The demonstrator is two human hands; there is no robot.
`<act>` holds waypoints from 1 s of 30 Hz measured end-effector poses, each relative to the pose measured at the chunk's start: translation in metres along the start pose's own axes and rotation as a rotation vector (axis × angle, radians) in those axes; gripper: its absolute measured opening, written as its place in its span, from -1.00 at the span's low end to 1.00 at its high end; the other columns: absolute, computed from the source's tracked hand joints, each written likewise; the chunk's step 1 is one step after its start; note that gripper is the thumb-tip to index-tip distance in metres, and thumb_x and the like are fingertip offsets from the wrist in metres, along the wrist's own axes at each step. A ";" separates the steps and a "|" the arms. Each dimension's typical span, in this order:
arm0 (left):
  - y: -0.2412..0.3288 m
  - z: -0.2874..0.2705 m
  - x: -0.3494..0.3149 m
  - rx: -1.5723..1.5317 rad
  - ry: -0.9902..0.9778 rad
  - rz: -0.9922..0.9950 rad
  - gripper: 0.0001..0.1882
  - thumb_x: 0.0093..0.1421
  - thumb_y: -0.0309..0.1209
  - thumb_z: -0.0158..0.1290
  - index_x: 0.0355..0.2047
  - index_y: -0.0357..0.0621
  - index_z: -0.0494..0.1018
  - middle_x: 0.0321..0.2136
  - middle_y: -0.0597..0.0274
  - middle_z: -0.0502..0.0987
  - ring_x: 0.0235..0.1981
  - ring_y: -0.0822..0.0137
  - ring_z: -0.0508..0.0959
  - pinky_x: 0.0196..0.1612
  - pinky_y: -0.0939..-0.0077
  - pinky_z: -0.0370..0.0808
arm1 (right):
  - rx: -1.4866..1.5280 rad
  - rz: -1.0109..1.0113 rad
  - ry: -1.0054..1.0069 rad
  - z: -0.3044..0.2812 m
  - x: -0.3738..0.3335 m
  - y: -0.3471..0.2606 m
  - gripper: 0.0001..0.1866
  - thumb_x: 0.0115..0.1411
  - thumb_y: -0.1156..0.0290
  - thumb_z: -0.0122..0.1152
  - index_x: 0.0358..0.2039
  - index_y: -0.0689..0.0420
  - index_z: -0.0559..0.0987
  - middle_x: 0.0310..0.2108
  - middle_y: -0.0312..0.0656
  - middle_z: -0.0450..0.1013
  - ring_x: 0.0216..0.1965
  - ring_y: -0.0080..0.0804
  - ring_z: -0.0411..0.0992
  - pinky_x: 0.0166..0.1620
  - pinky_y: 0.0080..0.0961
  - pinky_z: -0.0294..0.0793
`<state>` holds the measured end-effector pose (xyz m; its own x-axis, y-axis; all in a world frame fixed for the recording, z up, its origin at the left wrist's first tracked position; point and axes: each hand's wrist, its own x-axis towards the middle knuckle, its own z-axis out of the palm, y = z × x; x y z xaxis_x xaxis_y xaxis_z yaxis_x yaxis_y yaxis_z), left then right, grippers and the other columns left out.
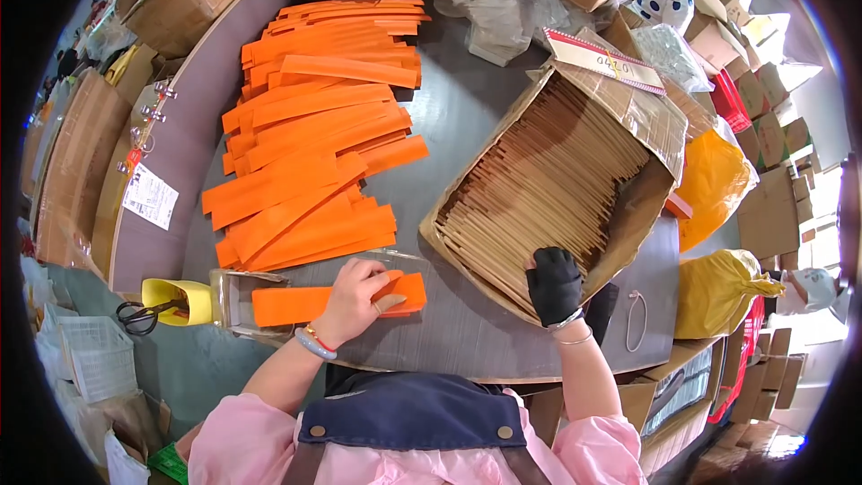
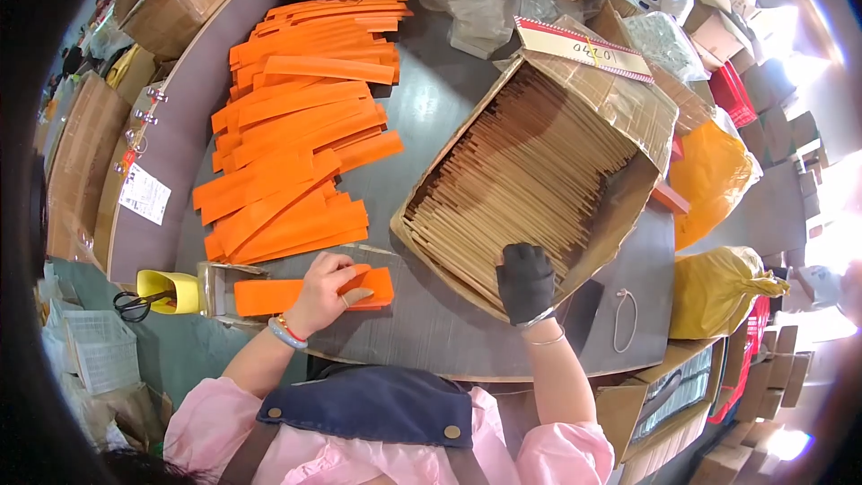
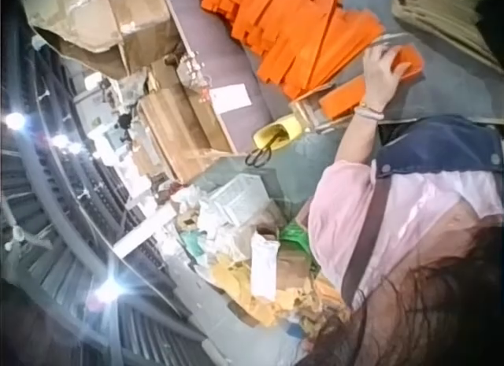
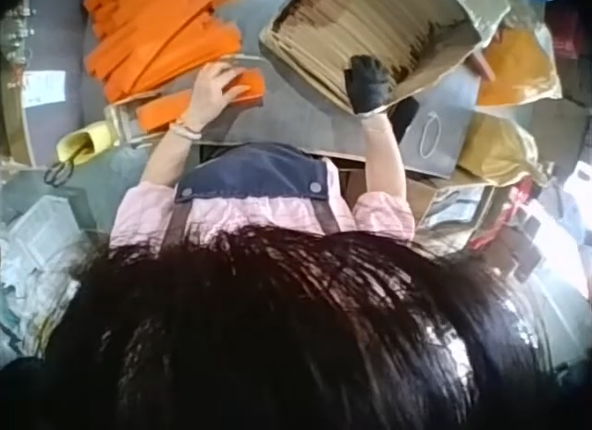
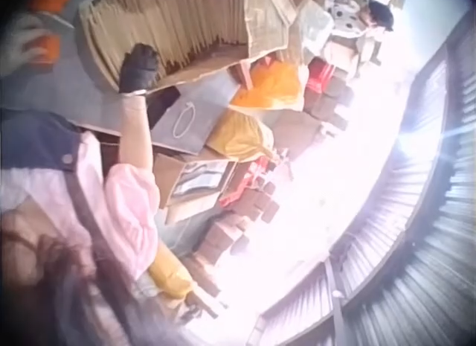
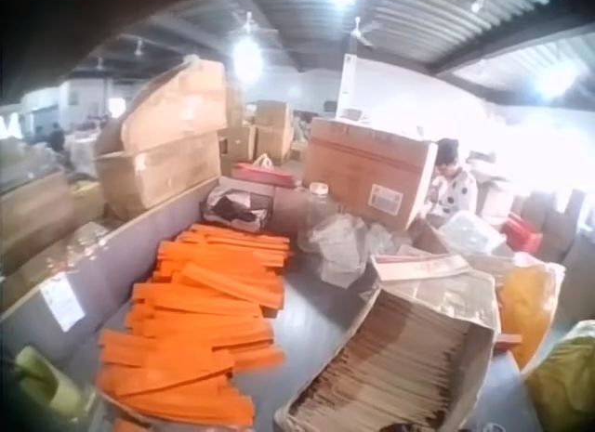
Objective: Attaching orange paper tags to wooden sticks in a warehouse environment.
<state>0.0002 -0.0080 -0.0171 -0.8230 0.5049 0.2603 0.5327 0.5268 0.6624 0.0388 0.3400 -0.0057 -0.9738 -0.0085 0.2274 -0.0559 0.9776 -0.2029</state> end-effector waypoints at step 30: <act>-0.012 -0.002 -0.006 -0.213 0.006 0.023 -0.80 0.09 -0.27 0.27 -0.41 -0.05 0.49 -0.38 0.36 0.53 -0.31 0.28 0.47 -0.12 0.37 0.26 | 0.331 -0.138 -0.263 -0.061 -0.032 -0.049 -0.85 0.16 0.46 0.21 -0.24 0.12 0.60 -0.48 -0.02 0.45 -0.41 0.02 0.46 -0.36 -0.15 0.41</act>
<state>-0.0017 -0.0193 -0.0254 -0.8123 0.5110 0.2811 0.4984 0.3579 0.7896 0.0858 0.3053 0.0554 -0.9729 -0.2289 0.0327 -0.2150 0.8440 -0.4914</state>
